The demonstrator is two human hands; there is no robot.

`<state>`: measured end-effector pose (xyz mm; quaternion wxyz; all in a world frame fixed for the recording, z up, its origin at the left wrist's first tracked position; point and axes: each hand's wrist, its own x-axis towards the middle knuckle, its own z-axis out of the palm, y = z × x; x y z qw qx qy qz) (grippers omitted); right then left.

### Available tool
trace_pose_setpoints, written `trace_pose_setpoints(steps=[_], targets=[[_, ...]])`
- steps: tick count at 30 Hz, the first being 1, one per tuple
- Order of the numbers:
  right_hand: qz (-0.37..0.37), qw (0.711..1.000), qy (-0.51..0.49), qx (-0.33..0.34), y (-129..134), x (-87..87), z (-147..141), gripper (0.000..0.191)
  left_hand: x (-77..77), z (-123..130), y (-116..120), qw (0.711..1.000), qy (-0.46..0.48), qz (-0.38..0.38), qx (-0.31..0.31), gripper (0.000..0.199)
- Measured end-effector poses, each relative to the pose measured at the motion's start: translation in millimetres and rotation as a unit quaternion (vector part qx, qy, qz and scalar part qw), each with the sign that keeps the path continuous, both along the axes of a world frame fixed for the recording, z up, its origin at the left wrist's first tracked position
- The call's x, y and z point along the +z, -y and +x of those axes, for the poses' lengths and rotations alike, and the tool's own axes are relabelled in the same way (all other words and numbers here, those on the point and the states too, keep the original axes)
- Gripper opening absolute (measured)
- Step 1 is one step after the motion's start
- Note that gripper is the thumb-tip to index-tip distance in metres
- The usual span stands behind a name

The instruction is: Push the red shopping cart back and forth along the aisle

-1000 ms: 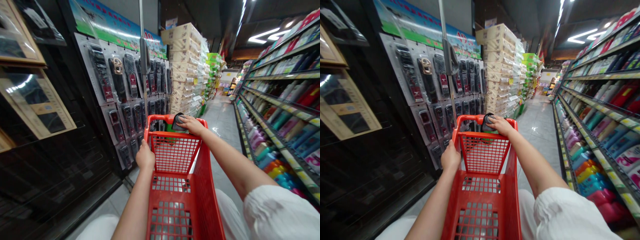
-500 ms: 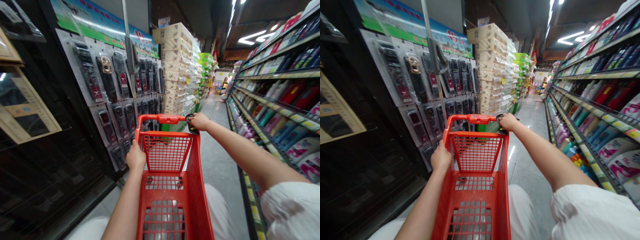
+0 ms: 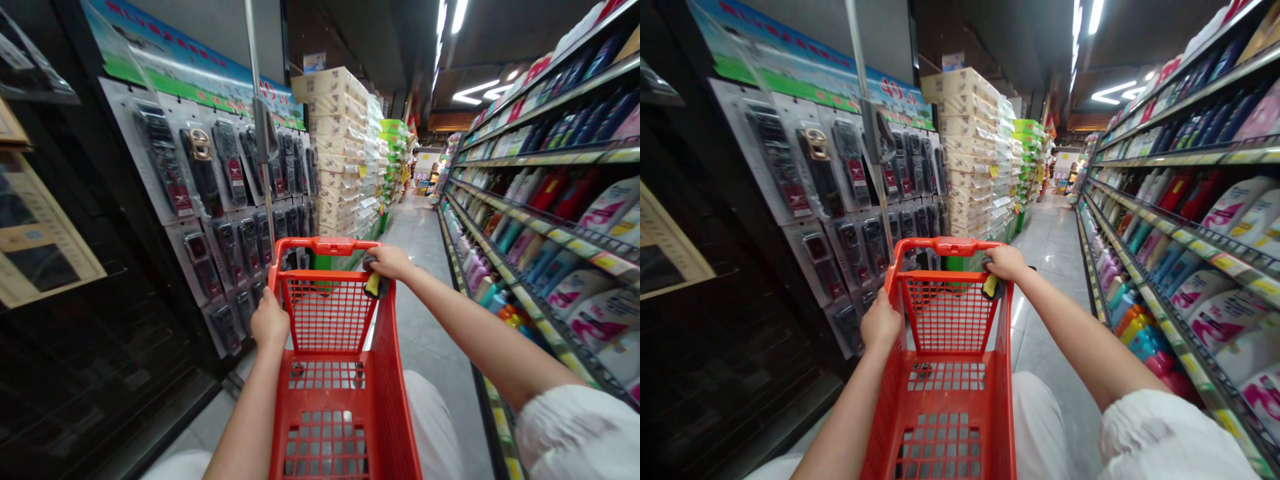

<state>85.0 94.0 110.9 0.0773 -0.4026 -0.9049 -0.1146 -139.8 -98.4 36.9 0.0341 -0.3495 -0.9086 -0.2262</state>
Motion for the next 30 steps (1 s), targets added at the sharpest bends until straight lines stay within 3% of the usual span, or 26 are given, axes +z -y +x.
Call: trace_pose_setpoints(steps=[3,5,9,15,24,27,30], targets=[[0.012,0.992,-0.126,-0.025,4.2,-17.8,-11.1,0.035,1.7,-2.1,-0.3,1.0,0.013,-0.001,0.005,0.044],[0.012,0.995,-0.098,-0.02,13.6,-36.2,-23.9,0.038,3.5,-3.7,-0.2,1.0,0.023,0.001,0.009,0.042],[0.049,0.999,-0.022,-0.005,28.3,-60.6,-45.9,0.066,7.1,-6.0,0.6,0.999,0.035,-0.001,0.028,0.039],[0.067,0.996,-0.008,0.054,29.4,-59.5,-72.9,0.048,4.5,-7.0,2.3,0.999,0.027,0.003,0.042,0.048],[0.041,0.989,-0.055,0.133,79.7,-53.2,-194.9,0.03,-1.6,-5.8,1.7,0.999,0.008,0.0,0.034,0.051],[0.051,0.987,-0.066,0.141,86.1,-52.4,-207.5,0.027,-0.9,-6.8,2.4,0.999,0.0,-0.008,0.033,0.054],[0.04,0.983,-0.054,0.169,80.3,-52.8,-197.0,0.038,0.8,-7.7,3.4,0.999,-0.007,-0.016,0.04,0.056]])
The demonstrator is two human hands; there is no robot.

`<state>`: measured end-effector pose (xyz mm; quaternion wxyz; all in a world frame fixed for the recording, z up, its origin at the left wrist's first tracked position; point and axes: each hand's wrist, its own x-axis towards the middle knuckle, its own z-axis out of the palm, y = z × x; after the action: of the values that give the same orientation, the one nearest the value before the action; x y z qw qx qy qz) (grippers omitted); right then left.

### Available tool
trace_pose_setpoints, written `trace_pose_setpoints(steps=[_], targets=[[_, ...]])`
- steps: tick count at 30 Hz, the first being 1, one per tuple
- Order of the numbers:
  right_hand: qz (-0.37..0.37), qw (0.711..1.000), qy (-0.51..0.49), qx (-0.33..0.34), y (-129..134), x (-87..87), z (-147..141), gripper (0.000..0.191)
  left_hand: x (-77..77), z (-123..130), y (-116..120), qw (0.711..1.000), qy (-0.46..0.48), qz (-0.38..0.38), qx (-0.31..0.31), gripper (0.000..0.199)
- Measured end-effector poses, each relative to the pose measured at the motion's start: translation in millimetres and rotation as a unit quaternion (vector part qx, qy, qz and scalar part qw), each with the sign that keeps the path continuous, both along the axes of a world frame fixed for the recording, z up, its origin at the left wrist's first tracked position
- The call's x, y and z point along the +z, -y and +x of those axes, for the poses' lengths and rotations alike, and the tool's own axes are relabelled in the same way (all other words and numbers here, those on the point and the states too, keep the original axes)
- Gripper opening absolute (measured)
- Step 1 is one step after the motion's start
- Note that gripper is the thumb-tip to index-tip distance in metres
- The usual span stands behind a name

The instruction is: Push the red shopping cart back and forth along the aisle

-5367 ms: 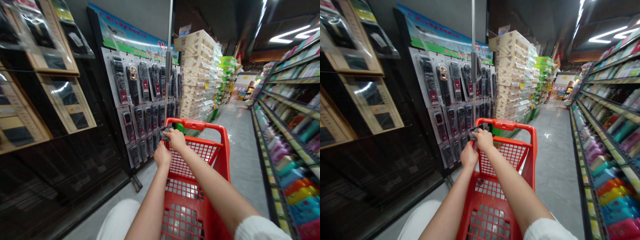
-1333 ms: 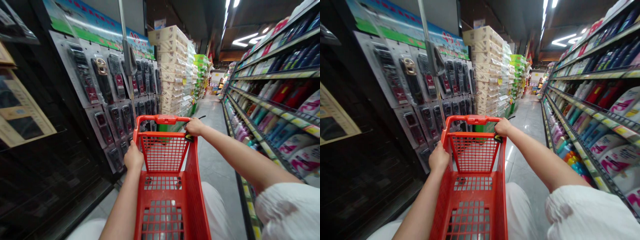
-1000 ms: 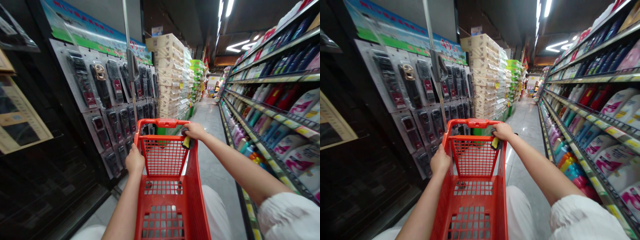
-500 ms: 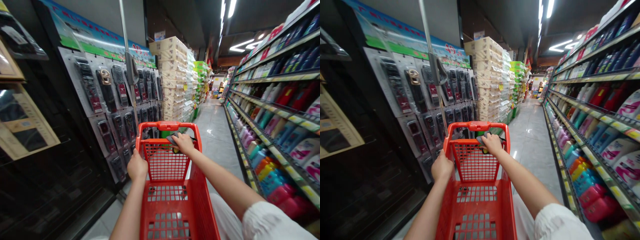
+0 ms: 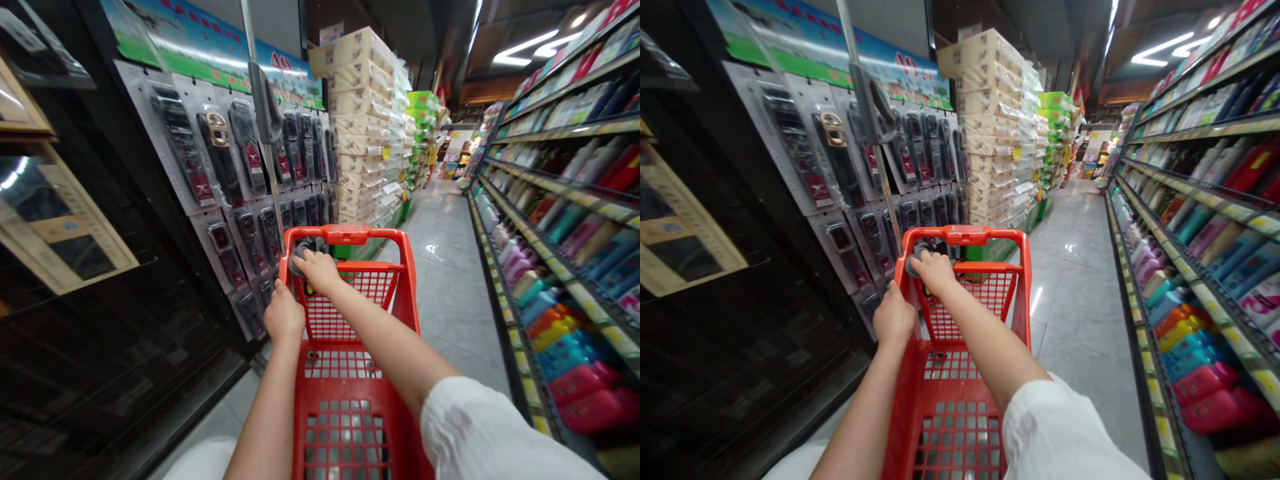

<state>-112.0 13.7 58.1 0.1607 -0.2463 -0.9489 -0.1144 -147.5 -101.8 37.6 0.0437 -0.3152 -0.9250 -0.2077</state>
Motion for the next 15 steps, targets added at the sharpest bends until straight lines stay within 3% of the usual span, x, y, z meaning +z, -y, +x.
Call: trace_pose_setpoints(steps=[4,8,12,15], targets=[[-0.035,0.999,0.006,0.002,-17.9,-4.8,39.8,0.046,1.4,-0.9,0.8,1.0,0.005,0.005,0.002,0.055],[-0.05,0.998,-0.024,-0.041,-37.3,-7.9,99.5,0.046,3.5,-1.1,1.4,1.0,0.019,0.009,-0.007,0.055],[-0.081,0.992,0.006,-0.093,-58.6,12.9,157.3,0.041,7.2,0.6,0.3,0.999,0.03,0.015,-0.013,0.051],[-0.056,0.99,-0.011,-0.126,-74.9,34.3,190.6,0.032,9.4,4.1,-2.6,0.999,0.03,0.029,-0.01,0.046]])
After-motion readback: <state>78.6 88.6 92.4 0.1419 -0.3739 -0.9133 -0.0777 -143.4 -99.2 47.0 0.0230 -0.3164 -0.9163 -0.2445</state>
